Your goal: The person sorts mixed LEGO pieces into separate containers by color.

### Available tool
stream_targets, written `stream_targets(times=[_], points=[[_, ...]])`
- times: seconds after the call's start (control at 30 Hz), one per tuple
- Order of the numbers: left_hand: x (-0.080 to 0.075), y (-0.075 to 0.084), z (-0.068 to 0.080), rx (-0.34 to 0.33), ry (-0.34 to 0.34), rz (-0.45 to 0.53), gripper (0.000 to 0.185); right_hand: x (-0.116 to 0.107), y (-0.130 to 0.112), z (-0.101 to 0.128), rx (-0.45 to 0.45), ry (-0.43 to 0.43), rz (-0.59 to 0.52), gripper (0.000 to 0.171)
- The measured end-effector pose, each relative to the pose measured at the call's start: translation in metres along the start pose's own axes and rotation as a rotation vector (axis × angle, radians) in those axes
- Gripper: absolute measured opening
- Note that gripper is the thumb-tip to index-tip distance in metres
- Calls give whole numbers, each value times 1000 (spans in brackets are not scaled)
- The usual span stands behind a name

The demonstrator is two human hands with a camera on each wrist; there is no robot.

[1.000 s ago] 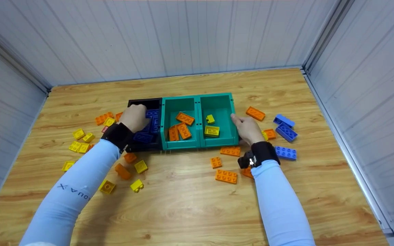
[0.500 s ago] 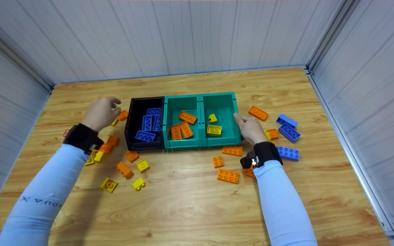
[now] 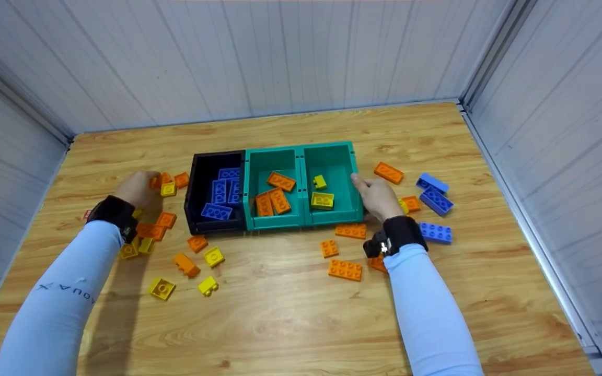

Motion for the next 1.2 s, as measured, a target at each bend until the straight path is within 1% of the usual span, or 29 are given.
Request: stream_targets(times=[0.07, 0.2, 0.3, 0.4, 0.5, 0.57, 0.63, 0.67, 0.73, 0.83, 0.93, 1.0, 1.1, 1.2], points=[[-2, 3, 0, 15, 20, -9, 36, -1, 0, 1, -6, 9, 11, 81], [-6, 3, 0, -2, 23, 12, 27, -2, -1, 2, -11, 16, 21, 83], [-10, 1, 2, -23, 19, 23, 27, -1, -3, 1, -8, 12, 13, 82], [-19, 3, 6, -38, 28, 35, 34, 0, -3, -1, -2, 15, 4, 80], [-31, 12, 10, -38, 59, 65, 41, 1, -3, -2, 9, 21, -8, 79], [-40, 25, 12, -21, 87, 96, 44, 1, -2, -2, 13, 22, -16, 80], [-49, 46, 13, 12, 122, 125, 45, 0, -2, -3, 10, 23, -16, 80], [-52, 59, 14, 40, 137, 135, 45, 0, -2, -3, 6, 23, -15, 80], [-56, 91, 14, 104, 155, 151, 42, -2, -1, -2, 1, 27, -4, 81], [-56, 144, 17, 226, 169, 150, 39, -3, -1, -2, 1, 31, 3, 81], [-46, 190, 22, 336, 145, 137, 33, -2, 1, -3, 10, 29, -5, 81], [-35, 214, 25, 397, 126, 101, 30, -1, 1, -4, 12, 26, -15, 80], [-14, 240, 26, 452, 107, 20, 28, 0, 2, -5, 13, 22, -26, 81], [5, 257, 25, 478, 88, -55, 31, 1, 2, -5, 12, 24, -31, 81]])
Point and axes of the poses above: each hand's wrist, its own z-axis away from the middle knuckle, its own x-axis out of the palm, y = z × x, the point moved 8 cm from there along -z, towards the middle knuckle, and after that the axes turned 1 degree about y, right-handed, at the moved point
